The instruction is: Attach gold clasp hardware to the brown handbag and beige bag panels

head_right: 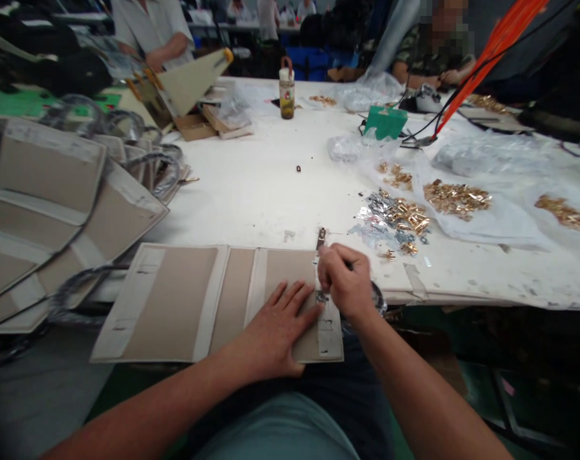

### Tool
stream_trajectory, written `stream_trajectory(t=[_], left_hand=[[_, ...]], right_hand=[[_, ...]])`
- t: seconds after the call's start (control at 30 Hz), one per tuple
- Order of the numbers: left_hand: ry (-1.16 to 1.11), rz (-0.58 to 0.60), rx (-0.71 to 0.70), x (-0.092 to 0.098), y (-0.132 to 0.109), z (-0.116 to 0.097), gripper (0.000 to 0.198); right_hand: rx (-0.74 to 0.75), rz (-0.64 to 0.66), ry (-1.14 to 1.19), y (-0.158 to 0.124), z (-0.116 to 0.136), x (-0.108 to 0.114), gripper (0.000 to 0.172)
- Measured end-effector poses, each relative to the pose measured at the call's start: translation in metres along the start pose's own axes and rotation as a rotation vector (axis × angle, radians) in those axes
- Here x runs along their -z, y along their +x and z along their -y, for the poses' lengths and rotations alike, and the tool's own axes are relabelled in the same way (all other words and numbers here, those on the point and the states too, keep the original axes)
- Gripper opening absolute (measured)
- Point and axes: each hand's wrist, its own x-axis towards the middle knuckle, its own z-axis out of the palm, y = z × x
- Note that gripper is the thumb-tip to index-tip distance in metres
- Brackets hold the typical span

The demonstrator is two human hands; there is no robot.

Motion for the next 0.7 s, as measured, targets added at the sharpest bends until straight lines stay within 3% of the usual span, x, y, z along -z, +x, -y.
stream_trajectory(t=[0.13, 0.4, 0.53, 0.7], left_hand=[[-0.013, 0.014, -0.007, 0.005, -0.001, -0.001, 0.107], [-0.025, 0.01, -0.019, 0.01, -0.003, 0.0, 0.103], [-0.045, 0.001, -0.012, 0.006, -0.004, 0.0, 0.107], [-0.086, -0.048, 0.028, 0.0, -0.007, 0.001, 0.107]], right_hand=[[-0.067, -0.003, -0.02, -0.003, -0.006, -0.001, 0.046], [-0.059, 0.029, -0.095, -0.005, -0.002, -0.003, 0.047], [-0.035, 0.16, -0.165, -0.004, 0.007, -0.017, 0.049], [-0.043, 0.313, -0.442, 0.0, 0.011, -0.026, 0.053]])
